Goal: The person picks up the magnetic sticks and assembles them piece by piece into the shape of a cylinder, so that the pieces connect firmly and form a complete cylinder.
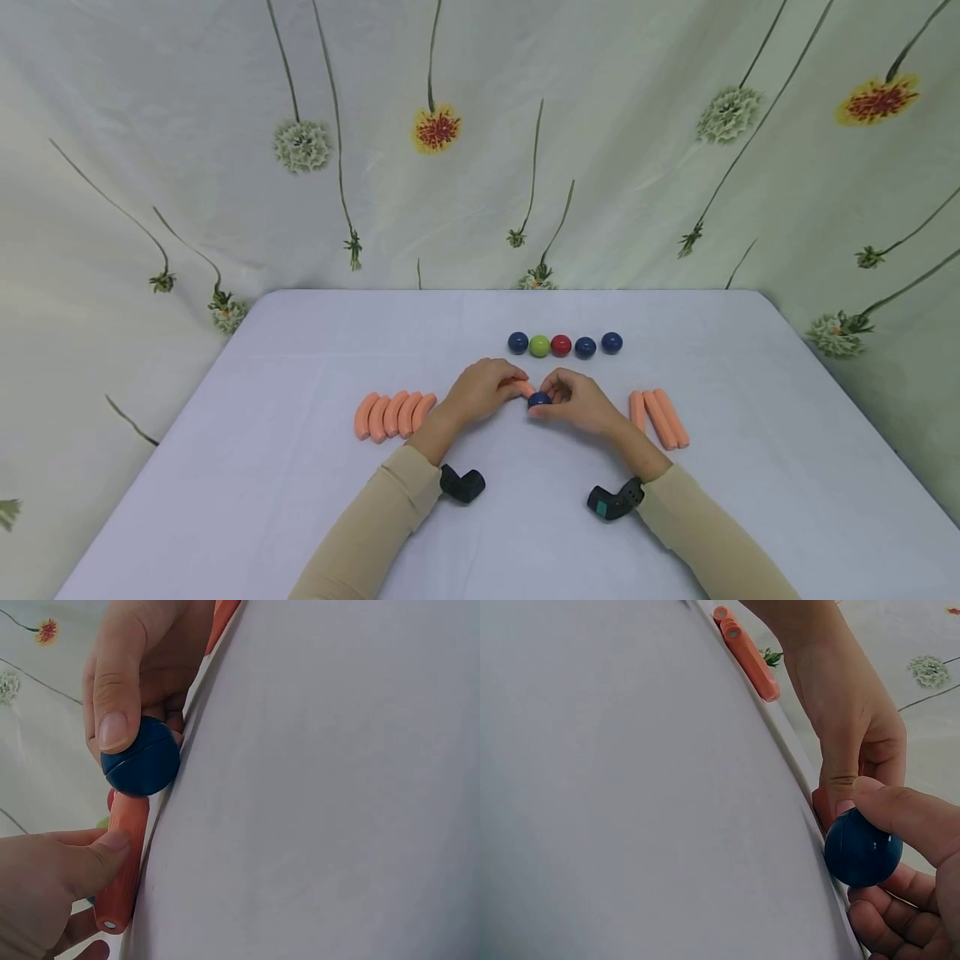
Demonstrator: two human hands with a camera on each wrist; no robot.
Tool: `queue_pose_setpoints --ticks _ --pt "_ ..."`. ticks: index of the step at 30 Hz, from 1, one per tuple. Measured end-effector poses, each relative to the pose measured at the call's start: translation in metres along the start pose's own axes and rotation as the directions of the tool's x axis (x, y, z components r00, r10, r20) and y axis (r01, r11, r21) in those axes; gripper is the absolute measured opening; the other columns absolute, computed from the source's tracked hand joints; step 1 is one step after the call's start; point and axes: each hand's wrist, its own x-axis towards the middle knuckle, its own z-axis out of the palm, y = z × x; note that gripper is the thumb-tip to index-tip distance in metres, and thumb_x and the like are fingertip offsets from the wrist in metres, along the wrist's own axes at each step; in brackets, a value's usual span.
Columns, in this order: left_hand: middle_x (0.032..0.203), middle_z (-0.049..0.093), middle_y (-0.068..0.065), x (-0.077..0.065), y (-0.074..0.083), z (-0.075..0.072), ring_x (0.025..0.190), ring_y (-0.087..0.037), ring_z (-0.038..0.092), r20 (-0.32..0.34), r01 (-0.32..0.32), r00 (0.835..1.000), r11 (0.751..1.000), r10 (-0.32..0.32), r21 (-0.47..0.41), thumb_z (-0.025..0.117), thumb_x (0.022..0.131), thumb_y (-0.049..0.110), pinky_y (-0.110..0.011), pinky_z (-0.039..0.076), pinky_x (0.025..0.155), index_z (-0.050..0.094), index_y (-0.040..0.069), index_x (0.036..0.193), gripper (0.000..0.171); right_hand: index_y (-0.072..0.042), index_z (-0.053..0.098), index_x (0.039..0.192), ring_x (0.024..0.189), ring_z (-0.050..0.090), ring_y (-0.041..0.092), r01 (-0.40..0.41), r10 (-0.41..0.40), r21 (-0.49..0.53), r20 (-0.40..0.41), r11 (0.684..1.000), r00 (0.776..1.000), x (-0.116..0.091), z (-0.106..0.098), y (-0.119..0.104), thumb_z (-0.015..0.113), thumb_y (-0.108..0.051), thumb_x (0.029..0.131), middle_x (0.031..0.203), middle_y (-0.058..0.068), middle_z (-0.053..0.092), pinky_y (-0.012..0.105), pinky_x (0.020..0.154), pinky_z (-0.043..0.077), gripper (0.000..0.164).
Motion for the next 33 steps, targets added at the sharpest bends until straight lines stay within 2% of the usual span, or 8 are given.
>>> queue_pose_setpoints --ticks 9,16,22,28,33 --pt "0.107 0.069 -0.005 -0.009 -0.001 -0.01 0.102 -0.027 0.063 -0.02 0.028 0.999 0.991 -0.025 0.132 0.065 0.095 0.021 -0.047 0.047 0.087 0.07 0.012 0.115 0.023 -0.003 0.062 0.096 0.079 0.052 0.019 -0.012 0.012 0.015 0.002 1.0 1.0 0.0 0.002 0.002 0.083 -0.021 0.078 0.088 0.005 0.06 0.025 0.069 0.044 0.033" --pt "0.111 0.068 -0.004 -0.021 -0.002 -0.025 0.107 -0.028 0.061 -0.012 0.085 0.996 0.975 -0.084 0.207 0.062 0.095 0.021 -0.049 0.047 0.087 0.071 0.016 0.115 0.022 -0.003 0.062 0.096 0.079 0.052 0.019 -0.013 0.013 0.019 -0.001 1.0 1.0 -0.001 0.001 -0.001 0.083 -0.02 0.078 0.088 0.004 0.059 0.026 0.07 0.044 0.032" --pt "0.109 0.069 -0.005 -0.035 -0.002 -0.036 0.105 -0.028 0.062 -0.037 0.111 0.994 0.967 -0.106 0.23 0.063 0.094 0.018 -0.048 0.048 0.086 0.071 0.015 0.113 0.02 -0.003 0.062 0.098 0.081 0.052 0.019 -0.024 0.024 0.018 0.0 1.0 1.0 -0.001 0.001 0.001 0.082 -0.021 0.079 0.09 0.005 0.059 0.026 0.071 0.043 0.033" --pt "0.109 0.068 -0.004 -0.049 -0.002 -0.041 0.105 -0.028 0.062 -0.049 0.122 0.992 0.964 -0.114 0.238 0.063 0.094 0.017 -0.048 0.049 0.084 0.071 0.015 0.112 0.02 -0.003 0.062 0.099 0.081 0.051 0.019 -0.023 0.023 0.015 -0.001 1.0 1.0 -0.001 0.001 0.004 0.082 -0.021 0.079 0.091 0.006 0.059 0.026 0.071 0.043 0.033" --pt "0.112 0.067 -0.006 -0.057 0.0 -0.046 0.109 -0.029 0.06 -0.052 0.187 0.982 0.961 -0.18 0.204 0.063 0.094 0.017 -0.048 0.047 0.091 0.071 0.014 0.114 0.021 0.001 0.062 0.1 0.081 0.05 0.019 -0.028 0.028 0.005 0.002 1.0 1.0 -0.003 0.001 -0.005 0.08 -0.015 0.081 0.092 0.01 0.059 0.025 0.07 0.042 0.031"
